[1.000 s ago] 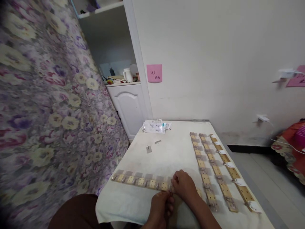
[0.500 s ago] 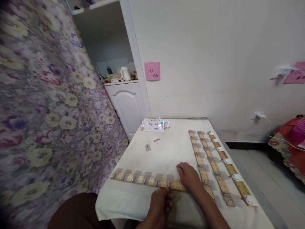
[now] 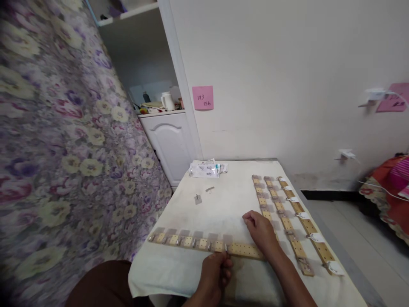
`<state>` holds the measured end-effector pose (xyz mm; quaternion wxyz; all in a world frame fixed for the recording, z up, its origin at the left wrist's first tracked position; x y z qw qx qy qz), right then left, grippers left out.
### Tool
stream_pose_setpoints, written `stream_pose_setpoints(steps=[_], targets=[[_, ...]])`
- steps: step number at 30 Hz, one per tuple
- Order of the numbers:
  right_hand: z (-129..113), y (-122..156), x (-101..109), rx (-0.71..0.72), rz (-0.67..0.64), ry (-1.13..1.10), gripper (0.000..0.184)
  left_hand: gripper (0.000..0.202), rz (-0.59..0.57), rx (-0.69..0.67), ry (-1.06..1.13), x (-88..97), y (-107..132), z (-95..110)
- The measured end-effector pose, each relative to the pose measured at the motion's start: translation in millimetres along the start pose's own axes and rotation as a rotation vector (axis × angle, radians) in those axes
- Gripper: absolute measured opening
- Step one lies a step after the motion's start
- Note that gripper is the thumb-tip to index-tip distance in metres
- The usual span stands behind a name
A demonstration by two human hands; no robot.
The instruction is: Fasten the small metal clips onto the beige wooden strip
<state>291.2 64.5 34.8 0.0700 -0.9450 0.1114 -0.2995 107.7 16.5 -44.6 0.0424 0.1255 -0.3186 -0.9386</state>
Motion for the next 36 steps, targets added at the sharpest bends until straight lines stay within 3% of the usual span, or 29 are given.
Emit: stream_pose_setpoints(steps=[6, 10, 27, 36], targets=[[2, 8, -46, 0.006, -0.188, 0.001, 0.015, 0.012, 0.007, -0.006, -0.014, -0.6, 0, 1], [4, 12, -63, 0.003, -0.238, 0.002, 0.023, 0.01, 0.012, -0.004, -0.021, -0.7, 0, 1], [-5, 20, -76, 0.001, -0.279, -0.011, 0.023, 0.012, -0.001, -0.008, -0.042, 0.2, 0, 1], [8, 17, -82, -0.079, -0.292, -0.046, 0.021, 0.011, 0.001, -0.008, -0.071, -0.3, 4, 4]])
Point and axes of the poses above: each hand's wrist, its own y-axis away from the middle knuckle, its own x-axis out of the back of the hand, z = x × y, the point moved 6 cm from there along -y, towards the middle knuckle
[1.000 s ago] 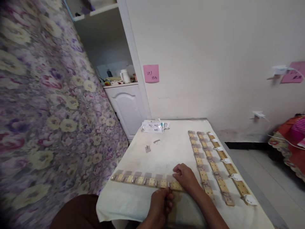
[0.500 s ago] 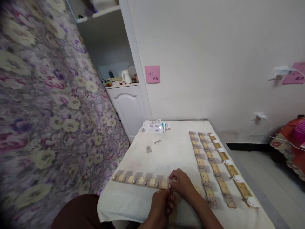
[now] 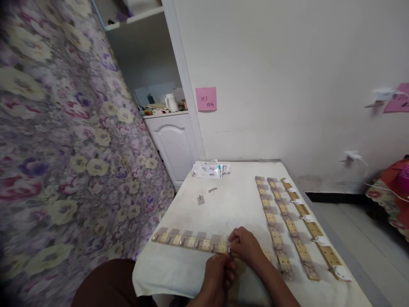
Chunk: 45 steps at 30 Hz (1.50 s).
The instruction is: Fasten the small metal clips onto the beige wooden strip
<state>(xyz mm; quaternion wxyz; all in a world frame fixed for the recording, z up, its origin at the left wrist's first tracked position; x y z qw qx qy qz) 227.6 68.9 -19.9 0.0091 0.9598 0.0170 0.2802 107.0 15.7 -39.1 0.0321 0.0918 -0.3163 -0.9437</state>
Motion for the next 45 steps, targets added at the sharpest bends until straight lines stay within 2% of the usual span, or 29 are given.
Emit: stream_pose_setpoints(steps=[10, 21, 29, 33, 36, 38, 40, 43, 45], targets=[[4, -4, 0, -0.038, -0.038, -0.031, 0.02, 0.015, 0.0, 0.001, -0.019, 0.8, -4, -3], [11, -12, -1, -0.012, -0.083, -0.042, 0.02, 0.016, -0.056, -0.004, 0.007, -0.9, -3, -3], [7, -8, -2, 0.003, -0.05, -0.047, 0.021, 0.015, -0.098, 0.075, 0.005, 2.7, 2, -3], [2, -6, 1, 0.024, -0.045, -0.104, 0.022, 0.019, -0.183, 0.096, -0.031, 8.1, 1, -12], [-7, -4, 17, 0.058, 0.026, -0.133, 0.019, 0.031, -0.315, -0.011, -0.132, 7.8, 7, -10], [-14, -2, 33, 0.088, 0.108, -0.138, 0.016, 0.036, -0.394, -0.09, -0.228, 6.5, 16, -1], [-20, 0, 49, 0.121, 0.167, -0.167, 0.016, 0.039, -0.426, -0.14, -0.291, 7.5, 23, 16], [-23, 3, 73, 0.115, 0.241, -0.186, 0.018, 0.04, -0.38, -0.23, -0.349, 16.9, 20, 62], [-22, 6, 85, 0.095, 0.275, -0.184, 0.019, 0.037, -0.241, -0.388, -0.468, 30.3, 5, 107]])
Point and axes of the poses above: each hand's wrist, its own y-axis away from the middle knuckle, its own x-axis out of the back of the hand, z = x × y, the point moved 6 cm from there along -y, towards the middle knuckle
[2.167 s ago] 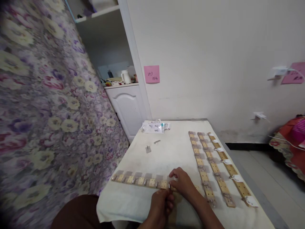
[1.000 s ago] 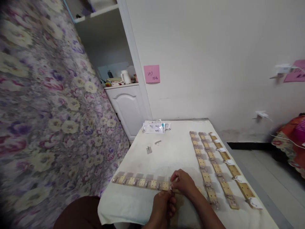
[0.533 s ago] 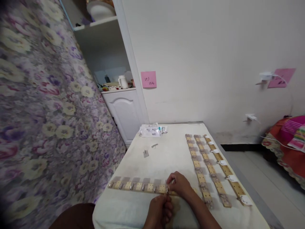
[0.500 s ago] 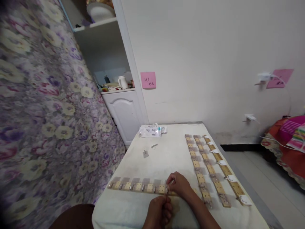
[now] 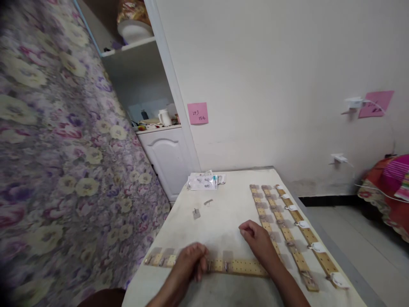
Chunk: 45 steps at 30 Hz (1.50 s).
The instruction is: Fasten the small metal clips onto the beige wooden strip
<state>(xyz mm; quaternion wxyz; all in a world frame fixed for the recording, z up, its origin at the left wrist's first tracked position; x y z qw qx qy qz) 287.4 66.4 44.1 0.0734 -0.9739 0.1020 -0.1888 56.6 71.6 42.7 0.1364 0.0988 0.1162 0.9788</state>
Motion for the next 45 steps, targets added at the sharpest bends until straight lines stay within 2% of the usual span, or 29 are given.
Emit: stream_pose_setpoints(steps=[1, 5, 8, 12, 16, 22, 30, 34, 38, 41, 45], targets=[[-1, 0, 5, -0.005, 0.011, 0.004, 0.02, 0.033, 0.095, -0.042, -0.124, 19.8, -14, 11], [-3, 0, 14, -0.017, 0.019, -0.001, 0.023, 0.016, 0.298, -0.093, -0.287, 82.2, -75, 35], [-2, 0, 12, -0.039, 0.016, -0.008, 0.026, 0.013, 0.41, -0.118, -0.463, 108.4, -112, 40], [0, -1, 4, -0.059, -0.012, 0.007, 0.029, 0.023, 0.467, -0.187, -0.71, 112.9, -143, 38], [4, -1, 0, -0.08, -0.029, 0.044, 0.03, 0.038, 0.404, -0.221, -0.896, 102.2, -160, 30], [8, -3, 2, -0.092, -0.026, 0.044, 0.029, 0.022, 0.295, -0.256, -1.126, 93.4, -174, 27], [-4, -3, 10, -0.094, 0.017, 0.03, 0.027, 0.017, 0.182, -0.275, -1.343, 88.4, -168, 35], [-15, 0, 13, -0.064, 0.036, 0.008, 0.024, 0.018, 0.158, -0.271, -1.412, 93.2, -154, 51], [-22, 4, 13, -0.043, 0.03, -0.023, 0.023, 0.025, 0.216, -0.272, -1.456, 97.0, -134, 76], [-23, 6, 6, -0.051, -0.007, -0.087, 0.023, 0.025, 0.24, -0.338, -1.461, 83.8, -109, 94], [-22, 8, -17, -0.088, -0.095, -0.265, 0.022, 0.026, 0.218, -0.48, -1.432, 45.2, -63, 107]])
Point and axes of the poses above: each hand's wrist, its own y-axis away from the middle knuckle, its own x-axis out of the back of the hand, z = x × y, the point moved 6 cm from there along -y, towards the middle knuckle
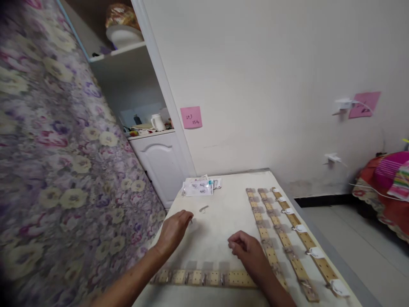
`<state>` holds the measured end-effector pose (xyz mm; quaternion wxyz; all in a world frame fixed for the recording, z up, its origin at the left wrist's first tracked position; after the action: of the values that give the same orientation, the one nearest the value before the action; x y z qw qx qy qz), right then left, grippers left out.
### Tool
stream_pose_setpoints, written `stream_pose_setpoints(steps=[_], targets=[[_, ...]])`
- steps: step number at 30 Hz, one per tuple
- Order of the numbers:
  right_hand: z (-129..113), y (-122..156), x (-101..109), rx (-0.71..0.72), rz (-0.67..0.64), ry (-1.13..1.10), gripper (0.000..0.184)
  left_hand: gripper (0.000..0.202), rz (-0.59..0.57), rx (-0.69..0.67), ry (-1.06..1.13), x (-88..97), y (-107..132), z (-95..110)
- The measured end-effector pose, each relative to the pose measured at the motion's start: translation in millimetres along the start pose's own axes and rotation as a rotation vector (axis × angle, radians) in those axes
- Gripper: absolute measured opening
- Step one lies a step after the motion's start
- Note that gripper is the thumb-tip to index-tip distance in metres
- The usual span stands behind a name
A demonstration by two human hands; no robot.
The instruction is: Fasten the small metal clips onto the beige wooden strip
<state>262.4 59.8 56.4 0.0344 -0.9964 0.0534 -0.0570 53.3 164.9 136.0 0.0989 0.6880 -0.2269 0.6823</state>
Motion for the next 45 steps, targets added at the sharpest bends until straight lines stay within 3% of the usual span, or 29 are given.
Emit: stream_pose_setpoints(steps=[4, 8, 13, 18, 21, 24, 29, 38, 45], targets=[[1, 6, -33, -0.089, -0.124, -0.263, 0.036, 0.025, 0.17, -0.179, 0.094, 20.2, 39, 51], [-7, 22, -58, -0.222, -0.2, -0.532, 0.047, 0.02, 0.264, -0.288, 0.095, 27.6, 66, 81], [-10, 28, -63, -0.183, -0.214, -0.572, 0.038, 0.017, 0.303, -0.276, 0.183, 30.2, 80, 90], [-4, 20, -40, -0.077, -0.16, -0.344, 0.029, 0.021, 0.265, -0.132, 0.575, 23.7, 91, 83], [-6, 18, -25, -0.036, -0.141, -0.202, 0.024, 0.018, 0.249, 0.038, 0.881, 9.6, 100, 78], [-10, 18, -12, -0.023, -0.122, -0.073, 0.02, 0.026, 0.185, 0.257, 1.194, -17.4, 108, 77], [-13, 20, -1, 0.031, -0.168, 0.067, 0.013, 0.032, -0.106, 0.378, 1.622, -62.5, 116, 103], [-6, 27, 4, -0.014, -0.267, 0.172, 0.01, 0.051, -0.331, 0.536, 1.83, -105.5, 130, 138], [1, 28, 0, -0.026, -0.335, 0.17, 0.01, 0.056, -0.324, 0.686, 1.932, -135.0, 136, 149]])
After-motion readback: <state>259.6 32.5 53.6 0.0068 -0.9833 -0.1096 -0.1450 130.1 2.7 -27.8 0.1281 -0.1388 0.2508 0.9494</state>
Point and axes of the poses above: each hand's wrist, its own y-axis away from the middle knuckle, its own x-axis out of the back of the hand, z = x × y, the point moved 6 cm from there along -y, towards the middle knuckle
